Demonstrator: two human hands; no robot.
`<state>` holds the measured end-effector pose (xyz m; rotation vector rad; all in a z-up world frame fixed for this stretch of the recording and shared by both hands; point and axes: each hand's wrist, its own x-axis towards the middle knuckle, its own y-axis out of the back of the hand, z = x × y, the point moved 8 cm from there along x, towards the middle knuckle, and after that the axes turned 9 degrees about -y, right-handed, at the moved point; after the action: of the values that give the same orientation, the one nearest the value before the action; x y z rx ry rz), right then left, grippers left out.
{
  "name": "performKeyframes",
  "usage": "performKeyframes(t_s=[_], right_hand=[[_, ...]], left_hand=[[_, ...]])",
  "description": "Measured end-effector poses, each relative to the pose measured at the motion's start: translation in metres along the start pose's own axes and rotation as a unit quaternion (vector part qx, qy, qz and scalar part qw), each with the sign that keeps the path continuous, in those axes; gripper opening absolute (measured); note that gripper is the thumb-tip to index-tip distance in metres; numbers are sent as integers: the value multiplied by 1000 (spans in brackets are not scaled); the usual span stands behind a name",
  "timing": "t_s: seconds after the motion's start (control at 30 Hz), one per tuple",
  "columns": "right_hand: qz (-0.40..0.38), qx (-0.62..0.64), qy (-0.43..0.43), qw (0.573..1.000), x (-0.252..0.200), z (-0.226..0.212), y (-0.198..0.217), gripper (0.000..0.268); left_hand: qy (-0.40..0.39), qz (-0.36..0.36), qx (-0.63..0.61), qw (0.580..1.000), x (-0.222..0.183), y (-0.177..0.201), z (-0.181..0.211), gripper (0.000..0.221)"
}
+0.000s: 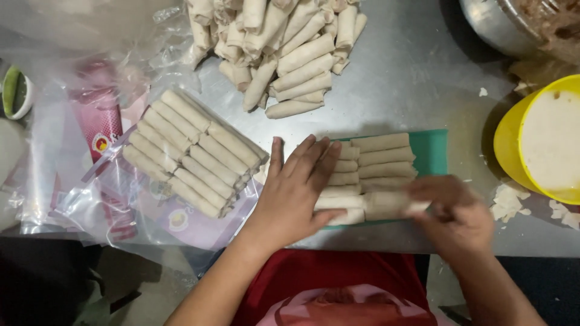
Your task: The person is manually arranging and packing spring rolls into plastic bags on a production table.
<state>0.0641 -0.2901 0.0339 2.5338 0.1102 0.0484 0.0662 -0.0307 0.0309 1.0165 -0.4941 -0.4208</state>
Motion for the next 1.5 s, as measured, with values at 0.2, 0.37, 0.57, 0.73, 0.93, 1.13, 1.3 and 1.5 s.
performKeyframes(t_s=[0.2, 0.37, 0.57, 0.73, 0.93, 1.13, 1.3, 1.5], right_hand=[[-131, -41, 304, 943, -5, -45, -37, 7], [-121, -20, 195, 973, -19, -28, -33, 12], [-73, -71, 169, 980, -25, -17, -66, 22], [-120, 32, 111, 986, -1, -64, -65, 47], [-203, 155, 43, 966, 3, -105, -98, 89], [-234, 89, -1, 968, 14, -89, -72, 92], [-111, 234, 166, 951, 78, -77, -12, 107], [20, -93, 226, 969, 255, -43, -25, 42]], left_hand=[[0, -10, 31, 999, 0, -5, 2, 98], [22, -10, -45, 999, -4, -9, 0, 92], [1, 116, -230, 966, -17, 3, 3, 98], [60, 359, -505, 783, -25, 14, -12, 97], [66, 359, -504, 783, -13, 12, 6, 101], [107, 147, -304, 935, 1, 12, 16, 105], [50, -35, 91, 994, 20, -18, 34, 154], [28, 56, 140, 988, 27, -15, 35, 121]])
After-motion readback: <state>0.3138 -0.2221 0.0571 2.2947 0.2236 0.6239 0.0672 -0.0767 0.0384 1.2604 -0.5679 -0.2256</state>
